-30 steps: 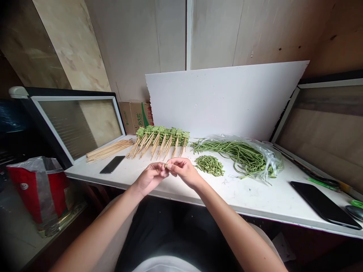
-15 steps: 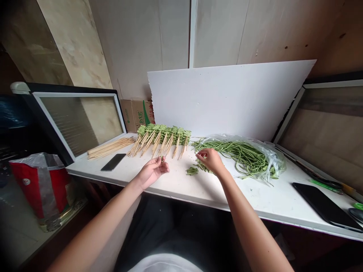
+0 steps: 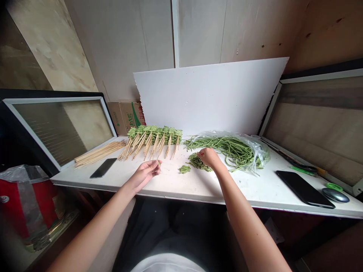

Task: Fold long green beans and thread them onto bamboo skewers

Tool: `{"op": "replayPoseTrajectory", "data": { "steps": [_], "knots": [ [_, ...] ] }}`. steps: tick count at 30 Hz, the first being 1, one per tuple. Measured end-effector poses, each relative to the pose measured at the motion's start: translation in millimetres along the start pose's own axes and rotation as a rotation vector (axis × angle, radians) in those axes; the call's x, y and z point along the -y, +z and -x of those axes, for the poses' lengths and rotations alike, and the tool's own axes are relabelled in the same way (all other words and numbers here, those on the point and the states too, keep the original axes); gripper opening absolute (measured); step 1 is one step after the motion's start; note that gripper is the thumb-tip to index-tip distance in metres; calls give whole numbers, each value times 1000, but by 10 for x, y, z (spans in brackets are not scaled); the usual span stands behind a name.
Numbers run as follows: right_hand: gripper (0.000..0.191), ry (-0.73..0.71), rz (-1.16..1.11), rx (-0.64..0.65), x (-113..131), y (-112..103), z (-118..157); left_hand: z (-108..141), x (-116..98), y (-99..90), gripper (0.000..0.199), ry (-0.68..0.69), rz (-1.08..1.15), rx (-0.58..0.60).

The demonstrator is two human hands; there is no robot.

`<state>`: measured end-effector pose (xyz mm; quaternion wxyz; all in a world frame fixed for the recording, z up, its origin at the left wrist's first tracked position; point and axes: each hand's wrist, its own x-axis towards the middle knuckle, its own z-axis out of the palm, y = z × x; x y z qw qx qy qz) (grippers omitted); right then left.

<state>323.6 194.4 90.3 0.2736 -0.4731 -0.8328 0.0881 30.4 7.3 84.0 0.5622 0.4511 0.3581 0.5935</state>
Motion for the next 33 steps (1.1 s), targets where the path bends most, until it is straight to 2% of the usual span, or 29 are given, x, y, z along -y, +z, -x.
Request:
{"op": "replayPoseTrajectory", "data": {
  "steps": [3, 7, 10, 13, 19, 22, 25, 30, 33],
  "knots": [
    [32, -83, -182, 61, 206, -50, 27, -10, 28, -5, 40, 7, -97, -43],
    [38, -221, -513, 183, 671, -86, 143, -9, 40, 10, 44, 51, -251, -85],
    [36, -353, -588, 257, 972, -128, 252, 3, 23, 30, 45, 65, -331, -74],
    [37, -394, -609, 256, 1140, -163, 342, 19, 4, 66, 46, 69, -375, -33],
    [35, -458, -588, 196, 1250, -45, 403, 52, -15, 178, 44, 117, -446, -14],
    [34, -468, -592, 228, 1273, 4, 417, 65, -43, 185, 42, 106, -491, -8],
    [29, -483, -565, 230, 1303, 24, 446, 66, -59, 147, 42, 88, -502, 0],
    [23, -481, -519, 127, 1298, 136, 451, 29, 7, 61, 49, 30, -510, 15],
    [22, -478, -499, 102, 1236, 211, 409, -4, 5, -94, 48, 13, -666, 2]
  ]
}}
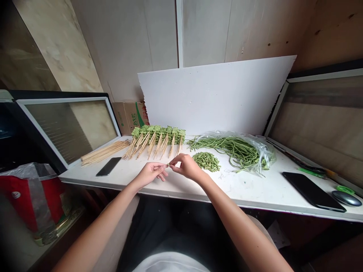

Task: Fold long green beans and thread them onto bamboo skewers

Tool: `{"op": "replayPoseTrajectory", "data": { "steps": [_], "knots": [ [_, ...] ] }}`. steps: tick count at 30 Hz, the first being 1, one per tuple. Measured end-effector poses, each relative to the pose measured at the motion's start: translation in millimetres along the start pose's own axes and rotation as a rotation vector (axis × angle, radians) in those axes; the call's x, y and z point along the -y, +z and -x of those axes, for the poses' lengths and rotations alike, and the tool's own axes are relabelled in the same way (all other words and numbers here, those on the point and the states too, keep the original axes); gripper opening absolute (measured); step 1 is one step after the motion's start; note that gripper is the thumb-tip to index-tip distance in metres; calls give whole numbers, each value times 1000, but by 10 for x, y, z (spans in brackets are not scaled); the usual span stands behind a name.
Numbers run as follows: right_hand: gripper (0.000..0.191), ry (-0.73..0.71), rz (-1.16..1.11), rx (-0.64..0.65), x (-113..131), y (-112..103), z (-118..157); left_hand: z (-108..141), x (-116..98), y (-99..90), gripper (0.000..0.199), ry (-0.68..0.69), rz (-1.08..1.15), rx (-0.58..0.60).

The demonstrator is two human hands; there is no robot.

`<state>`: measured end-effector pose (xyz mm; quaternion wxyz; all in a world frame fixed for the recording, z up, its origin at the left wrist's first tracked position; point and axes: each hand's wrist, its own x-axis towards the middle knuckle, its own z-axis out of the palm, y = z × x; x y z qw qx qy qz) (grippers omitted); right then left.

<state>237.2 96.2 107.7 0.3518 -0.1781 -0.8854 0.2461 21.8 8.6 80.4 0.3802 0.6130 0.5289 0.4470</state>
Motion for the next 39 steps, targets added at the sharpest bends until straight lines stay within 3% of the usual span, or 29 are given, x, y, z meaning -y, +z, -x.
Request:
{"op": "replayPoseTrajectory", "data": {
  "steps": [2, 5, 8, 11, 14, 17, 25, 32, 36, 39],
  "knots": [
    [24, 9, 8, -13, -63, -11, -6, -10, 84, -221, 41, 2, -264, -112],
    [29, 38, -7, -44, -132, -55, -11, 8, 266, -732, 29, -28, -754, -295],
    [34, 58, -43, -84, -179, -90, -8, 46, 512, -1221, 31, -122, -886, -300],
    [36, 75, -55, -111, -219, -80, 0, 57, 758, -1445, 26, -142, -916, -257],
    [38, 90, -73, -118, -249, -16, 6, 31, 905, -1420, 22, -52, -876, -212],
    [38, 79, -93, -118, -263, 72, 5, 1, 928, -1326, 22, -9, -984, -210],
    [42, 71, -89, -164, -292, 99, -5, 11, 817, -1230, 22, -36, -1179, -192],
    [28, 109, -128, -207, -256, 62, -12, 15, 683, -1065, 28, -25, -1269, -164],
    [41, 100, -172, -323, -229, 54, -16, 19, 653, -995, 24, -6, -1248, -170],
    [36, 159, -231, -416, -231, 0, -33, 34, 584, -965, 22, 11, -1174, -178]
  ]
}}
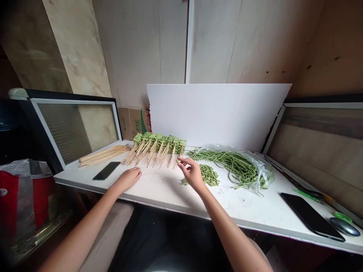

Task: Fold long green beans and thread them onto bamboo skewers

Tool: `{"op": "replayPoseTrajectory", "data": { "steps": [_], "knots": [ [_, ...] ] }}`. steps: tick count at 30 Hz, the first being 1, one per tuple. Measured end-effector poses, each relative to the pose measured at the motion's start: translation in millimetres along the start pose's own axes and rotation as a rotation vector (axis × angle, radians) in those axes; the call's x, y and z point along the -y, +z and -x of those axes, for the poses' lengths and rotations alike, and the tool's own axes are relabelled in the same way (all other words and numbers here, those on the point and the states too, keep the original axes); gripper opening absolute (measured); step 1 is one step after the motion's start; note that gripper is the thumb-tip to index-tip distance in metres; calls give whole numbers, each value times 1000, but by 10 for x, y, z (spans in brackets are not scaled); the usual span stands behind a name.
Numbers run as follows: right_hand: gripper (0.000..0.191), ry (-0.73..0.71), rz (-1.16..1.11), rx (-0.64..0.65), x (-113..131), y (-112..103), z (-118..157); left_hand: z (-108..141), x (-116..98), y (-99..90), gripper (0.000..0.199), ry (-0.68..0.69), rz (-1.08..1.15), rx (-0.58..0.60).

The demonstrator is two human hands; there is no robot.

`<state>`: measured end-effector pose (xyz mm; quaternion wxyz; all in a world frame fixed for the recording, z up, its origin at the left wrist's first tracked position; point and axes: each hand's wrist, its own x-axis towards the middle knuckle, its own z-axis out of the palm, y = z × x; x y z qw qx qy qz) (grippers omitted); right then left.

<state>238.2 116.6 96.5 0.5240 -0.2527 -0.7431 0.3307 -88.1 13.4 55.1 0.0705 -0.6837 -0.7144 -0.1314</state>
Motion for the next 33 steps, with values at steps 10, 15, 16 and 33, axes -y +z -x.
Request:
{"op": "replayPoseTrajectory", "data": {
  "steps": [10, 15, 16, 33],
  "knots": [
    [28, 385, -761, -2, 73, -166, -114, 33, -505, -507, 27, 168, 551, -292],
    [26, 421, -908, 3, 129, -195, -119, 90, -633, -593, 28, 176, 623, -373],
    [24, 424, -929, 0, 135, -197, -120, 101, -651, -605, 28, 176, 632, -372],
    [26, 414, -945, 12, 219, -204, -102, 136, -756, -606, 29, 149, 716, -347]
  ]
}}
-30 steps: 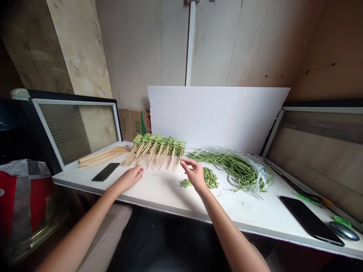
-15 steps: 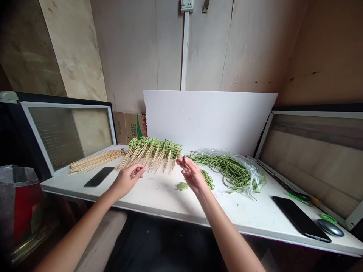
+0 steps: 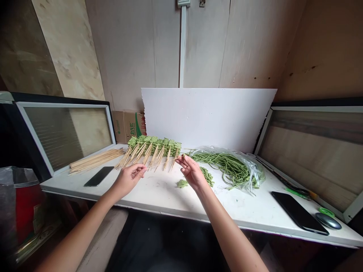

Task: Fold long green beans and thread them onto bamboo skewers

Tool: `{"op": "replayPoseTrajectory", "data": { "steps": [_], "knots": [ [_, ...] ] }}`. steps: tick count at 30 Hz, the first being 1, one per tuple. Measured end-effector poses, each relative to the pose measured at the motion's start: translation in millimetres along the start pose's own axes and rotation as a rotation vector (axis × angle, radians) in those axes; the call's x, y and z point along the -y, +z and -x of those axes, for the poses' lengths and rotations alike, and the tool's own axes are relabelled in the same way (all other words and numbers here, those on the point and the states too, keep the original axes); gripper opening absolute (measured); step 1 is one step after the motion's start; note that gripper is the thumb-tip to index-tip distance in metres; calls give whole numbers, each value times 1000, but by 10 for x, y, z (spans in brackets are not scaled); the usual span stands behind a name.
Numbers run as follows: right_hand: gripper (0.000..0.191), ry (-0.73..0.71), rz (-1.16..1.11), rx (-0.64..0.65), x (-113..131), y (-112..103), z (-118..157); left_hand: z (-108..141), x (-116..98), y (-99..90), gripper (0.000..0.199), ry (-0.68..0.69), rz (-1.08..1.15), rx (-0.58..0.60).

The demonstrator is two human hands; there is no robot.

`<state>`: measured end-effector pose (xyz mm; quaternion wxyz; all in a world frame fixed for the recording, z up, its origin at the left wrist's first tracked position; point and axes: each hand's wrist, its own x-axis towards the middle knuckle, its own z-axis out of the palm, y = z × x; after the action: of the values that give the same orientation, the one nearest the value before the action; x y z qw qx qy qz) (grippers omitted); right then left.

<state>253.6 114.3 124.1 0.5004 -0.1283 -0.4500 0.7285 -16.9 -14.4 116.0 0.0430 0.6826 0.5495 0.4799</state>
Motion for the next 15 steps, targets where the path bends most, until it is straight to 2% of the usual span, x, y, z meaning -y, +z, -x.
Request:
{"op": "replayPoseTrajectory", "data": {
  "steps": [4, 8, 15],
  "knots": [
    [27, -26, 45, 37, -9, -1, 11, -1, -2, -7, 29, -3, -2, 0],
    [30, -29, 79, 13, -1, 11, 17, -6, 2, -8, 31, 19, -17, -17],
    [29, -32, 22, 8, -5, 5, 2, -3, -11, -5, 29, 7, -22, -14]
  ]
}}
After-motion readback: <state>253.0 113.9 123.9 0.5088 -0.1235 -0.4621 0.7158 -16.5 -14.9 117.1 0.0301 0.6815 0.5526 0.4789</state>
